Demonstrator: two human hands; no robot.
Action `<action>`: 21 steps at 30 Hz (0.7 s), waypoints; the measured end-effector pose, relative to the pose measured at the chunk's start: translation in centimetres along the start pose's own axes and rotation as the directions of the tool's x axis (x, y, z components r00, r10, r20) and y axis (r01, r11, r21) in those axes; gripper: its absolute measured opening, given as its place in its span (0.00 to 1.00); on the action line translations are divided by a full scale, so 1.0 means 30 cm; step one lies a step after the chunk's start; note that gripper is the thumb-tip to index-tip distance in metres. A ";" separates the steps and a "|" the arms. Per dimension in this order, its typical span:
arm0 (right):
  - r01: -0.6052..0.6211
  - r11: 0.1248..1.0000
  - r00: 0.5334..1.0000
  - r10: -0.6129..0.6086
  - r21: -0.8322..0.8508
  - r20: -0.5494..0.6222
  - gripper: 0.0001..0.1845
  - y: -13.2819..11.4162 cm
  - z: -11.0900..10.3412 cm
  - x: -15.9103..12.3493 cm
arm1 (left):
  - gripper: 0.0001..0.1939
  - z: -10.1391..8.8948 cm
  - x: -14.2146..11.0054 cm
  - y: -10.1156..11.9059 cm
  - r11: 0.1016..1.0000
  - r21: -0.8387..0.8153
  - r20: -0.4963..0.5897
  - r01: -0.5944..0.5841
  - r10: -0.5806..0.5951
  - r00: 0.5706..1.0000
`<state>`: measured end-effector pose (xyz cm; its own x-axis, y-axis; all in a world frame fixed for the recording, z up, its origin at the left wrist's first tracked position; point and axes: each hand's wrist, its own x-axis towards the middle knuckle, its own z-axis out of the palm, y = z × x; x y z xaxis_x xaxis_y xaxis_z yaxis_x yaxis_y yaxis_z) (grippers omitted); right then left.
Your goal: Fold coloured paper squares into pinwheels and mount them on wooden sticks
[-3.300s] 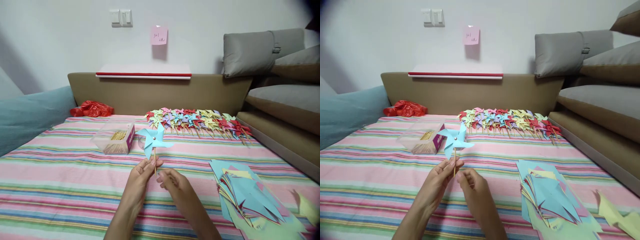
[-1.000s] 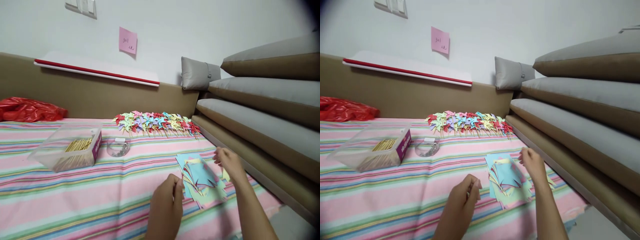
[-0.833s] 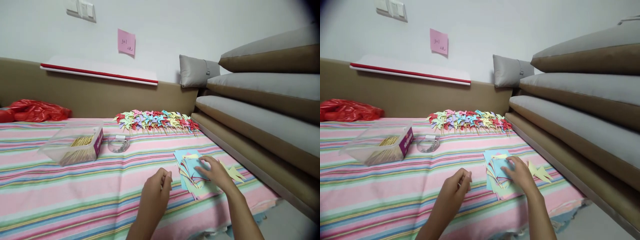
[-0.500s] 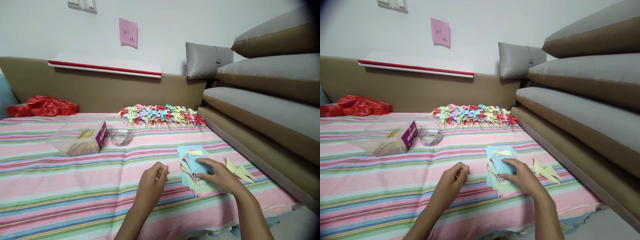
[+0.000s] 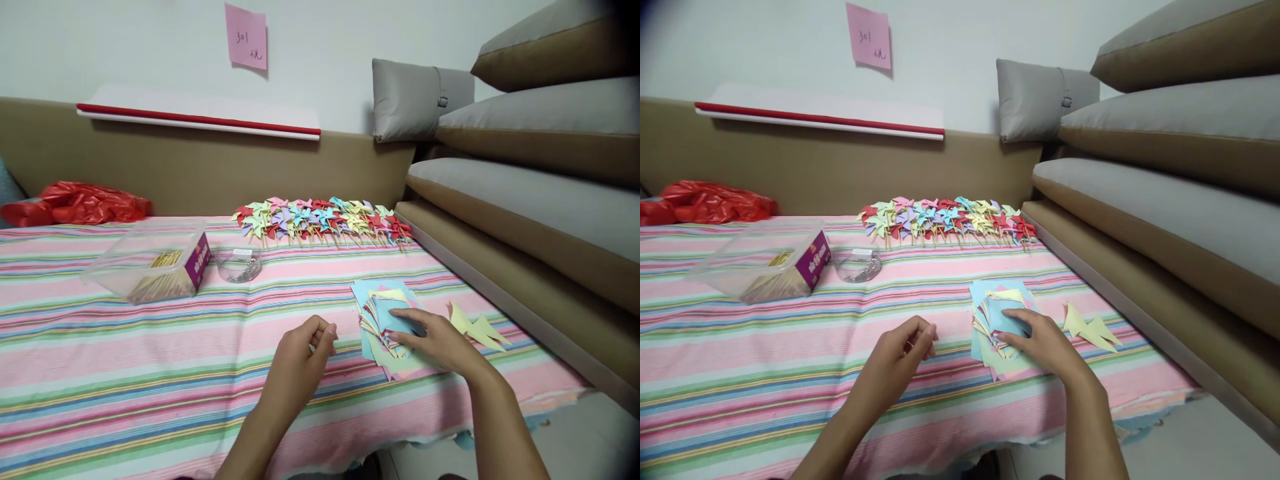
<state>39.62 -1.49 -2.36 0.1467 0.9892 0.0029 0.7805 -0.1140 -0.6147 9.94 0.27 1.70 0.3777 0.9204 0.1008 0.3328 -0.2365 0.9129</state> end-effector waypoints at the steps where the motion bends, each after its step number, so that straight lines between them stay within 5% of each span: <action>1: 0.002 1.000 1.000 -0.002 0.001 0.000 0.32 0.000 0.001 0.001 | 0.18 -0.001 0.000 0.001 1.000 -0.004 0.000 -0.006 0.006 1.000; 21: 0.080 0.997 0.997 -0.080 -0.018 -0.013 0.26 0.011 0.016 0.011 | 0.17 -0.006 -0.005 0.012 1.000 0.020 0.022 0.004 -0.004 1.000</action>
<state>39.64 -1.16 -2.94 0.0914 0.9939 0.0619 0.8004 -0.0364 -0.5983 9.86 0.10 2.07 0.3956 0.9142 0.0883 0.3513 -0.2394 0.9051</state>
